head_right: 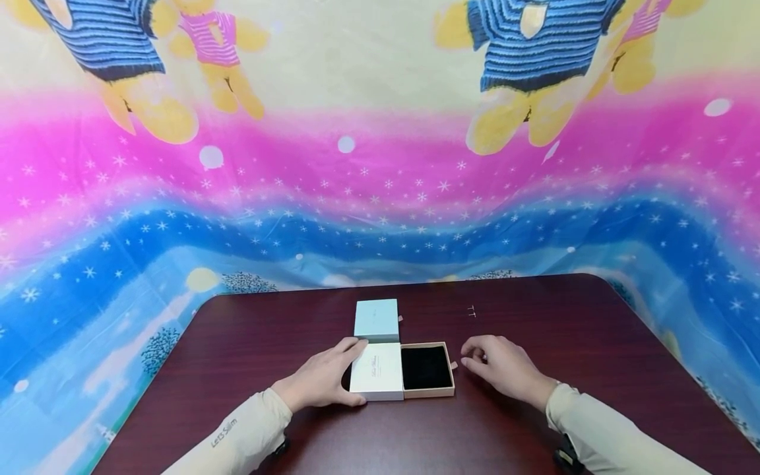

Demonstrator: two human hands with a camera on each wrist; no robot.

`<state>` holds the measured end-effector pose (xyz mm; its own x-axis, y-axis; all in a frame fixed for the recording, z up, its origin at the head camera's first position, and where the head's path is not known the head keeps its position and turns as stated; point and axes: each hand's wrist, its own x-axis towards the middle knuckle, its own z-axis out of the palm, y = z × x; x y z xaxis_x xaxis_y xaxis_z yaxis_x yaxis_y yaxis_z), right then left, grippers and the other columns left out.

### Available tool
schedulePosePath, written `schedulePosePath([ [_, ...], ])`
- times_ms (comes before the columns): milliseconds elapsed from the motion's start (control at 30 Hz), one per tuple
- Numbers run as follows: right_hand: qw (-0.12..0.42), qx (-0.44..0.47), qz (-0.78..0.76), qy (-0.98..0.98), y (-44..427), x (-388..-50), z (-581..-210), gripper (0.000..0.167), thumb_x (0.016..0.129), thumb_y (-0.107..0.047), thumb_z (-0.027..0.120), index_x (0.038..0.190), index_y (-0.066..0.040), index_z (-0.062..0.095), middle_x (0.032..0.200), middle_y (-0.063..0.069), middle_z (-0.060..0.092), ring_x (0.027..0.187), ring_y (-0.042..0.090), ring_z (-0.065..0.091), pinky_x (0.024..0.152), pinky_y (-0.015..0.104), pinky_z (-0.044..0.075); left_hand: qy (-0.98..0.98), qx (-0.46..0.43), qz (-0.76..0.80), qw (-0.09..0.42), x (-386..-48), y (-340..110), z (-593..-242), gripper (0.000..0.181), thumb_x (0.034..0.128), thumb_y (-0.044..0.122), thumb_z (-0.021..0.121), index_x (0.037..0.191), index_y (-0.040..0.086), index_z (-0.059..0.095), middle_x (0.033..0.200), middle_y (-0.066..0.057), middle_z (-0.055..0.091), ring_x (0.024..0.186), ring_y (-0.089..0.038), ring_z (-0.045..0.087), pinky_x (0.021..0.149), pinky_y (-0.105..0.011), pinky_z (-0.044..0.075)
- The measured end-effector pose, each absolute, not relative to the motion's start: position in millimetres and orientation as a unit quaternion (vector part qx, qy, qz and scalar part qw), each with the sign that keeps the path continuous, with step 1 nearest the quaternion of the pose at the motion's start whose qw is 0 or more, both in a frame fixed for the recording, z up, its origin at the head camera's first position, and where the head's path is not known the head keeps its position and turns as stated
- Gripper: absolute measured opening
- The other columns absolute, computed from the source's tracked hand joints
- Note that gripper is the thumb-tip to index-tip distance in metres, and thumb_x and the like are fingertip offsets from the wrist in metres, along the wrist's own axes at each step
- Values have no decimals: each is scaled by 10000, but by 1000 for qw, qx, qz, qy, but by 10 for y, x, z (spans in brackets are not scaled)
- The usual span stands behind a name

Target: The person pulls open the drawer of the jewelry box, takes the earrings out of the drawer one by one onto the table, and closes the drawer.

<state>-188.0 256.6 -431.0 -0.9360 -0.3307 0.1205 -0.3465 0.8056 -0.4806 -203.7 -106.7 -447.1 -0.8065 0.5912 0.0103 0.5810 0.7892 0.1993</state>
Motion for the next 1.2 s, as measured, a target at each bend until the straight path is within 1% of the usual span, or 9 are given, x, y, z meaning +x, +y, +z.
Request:
schedulePosePath([
  [333, 14, 185, 250, -950, 2496, -1875, -4356, 66, 947, -248, 709, 998, -213, 731, 688, -173, 541, 597, -35, 441, 571, 217, 372, 945, 312, 96, 24, -2040, -1071, -4485, 1048, 753, 595, 813, 1564, 100, 369, 1508, -95, 482, 1237, -251, 628, 979, -383, 548],
  [533, 16, 184, 244, -952, 2472, -1879, -4386, 40, 945, -274, 711, 971, -251, 730, 675, -189, 538, 598, -43, 441, 571, 213, 370, 946, 310, 95, 22, -2033, -1067, -4485, 1051, 747, 597, 816, 1560, 98, 375, 1509, -99, 483, 1237, -259, 629, 988, -385, 545],
  [900, 11, 194, 241, -951, 2445, -1883, -4393, 50, 947, -283, 704, 961, -245, 732, 707, -209, 577, 642, -68, 481, 594, 211, 401, 944, 314, 95, 17, -2024, -1066, -4474, 1040, 753, 587, 819, 1553, 84, 385, 1498, -108, 490, 1242, -266, 626, 982, -397, 548],
  [1200, 5, 194, 245, -950, 2423, -1889, -4416, 39, 939, -222, 708, 962, -242, 733, 715, -204, 594, 644, -69, 490, 590, 210, 409, 947, 309, 91, 17, -2037, -1063, -4488, 1045, 749, 597, 815, 1557, 101, 378, 1502, -88, 485, 1245, -252, 624, 994, -386, 542],
])
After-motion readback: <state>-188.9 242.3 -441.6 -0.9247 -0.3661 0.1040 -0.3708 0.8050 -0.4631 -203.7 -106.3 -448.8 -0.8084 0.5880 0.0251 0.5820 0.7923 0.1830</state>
